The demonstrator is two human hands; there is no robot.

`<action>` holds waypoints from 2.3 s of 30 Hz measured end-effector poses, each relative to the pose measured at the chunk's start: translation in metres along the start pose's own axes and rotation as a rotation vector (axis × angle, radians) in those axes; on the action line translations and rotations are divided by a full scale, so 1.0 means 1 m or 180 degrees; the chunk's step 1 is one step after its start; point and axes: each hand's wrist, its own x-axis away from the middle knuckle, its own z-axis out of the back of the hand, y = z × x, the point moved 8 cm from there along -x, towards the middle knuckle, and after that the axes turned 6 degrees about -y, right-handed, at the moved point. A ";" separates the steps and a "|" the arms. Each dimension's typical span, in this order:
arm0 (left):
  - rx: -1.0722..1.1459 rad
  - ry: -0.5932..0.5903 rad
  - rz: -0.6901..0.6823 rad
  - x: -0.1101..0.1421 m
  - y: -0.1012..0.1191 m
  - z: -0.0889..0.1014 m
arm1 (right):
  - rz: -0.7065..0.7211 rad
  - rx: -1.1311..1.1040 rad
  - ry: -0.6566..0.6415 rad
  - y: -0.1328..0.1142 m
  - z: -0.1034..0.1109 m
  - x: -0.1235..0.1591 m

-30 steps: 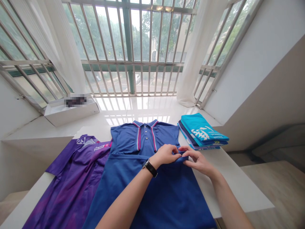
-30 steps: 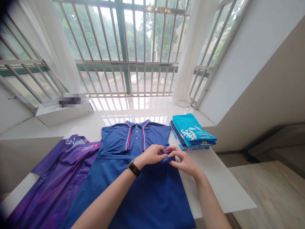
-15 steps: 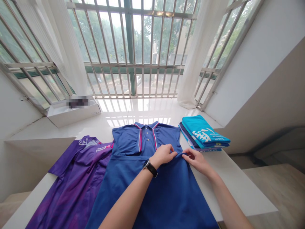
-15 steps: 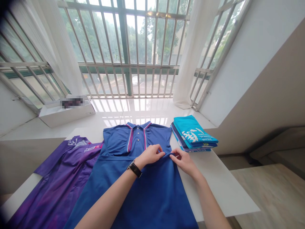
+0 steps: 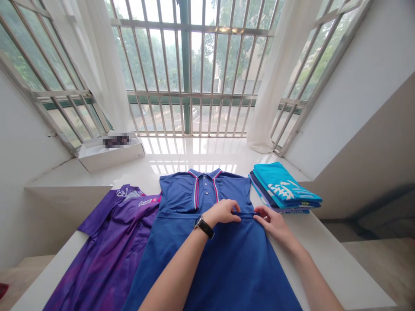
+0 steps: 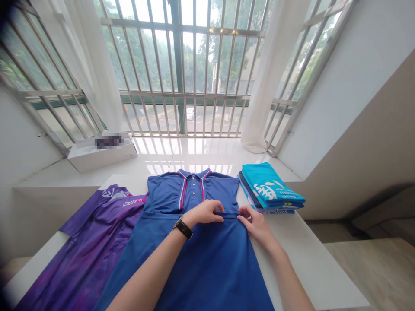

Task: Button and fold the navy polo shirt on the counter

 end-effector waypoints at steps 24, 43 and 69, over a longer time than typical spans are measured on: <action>-0.1620 0.1161 0.1359 0.239 -0.069 0.009 | 0.0457 0.2211 -0.0060 -0.039 -0.079 0.068; -0.1586 0.1518 0.1305 0.257 -0.089 -0.018 | 0.0205 0.2561 -0.0268 -0.022 -0.064 0.093; -0.1619 0.1306 0.0919 0.319 -0.027 -0.076 | 0.1194 0.2583 -0.0016 -0.033 -0.060 0.195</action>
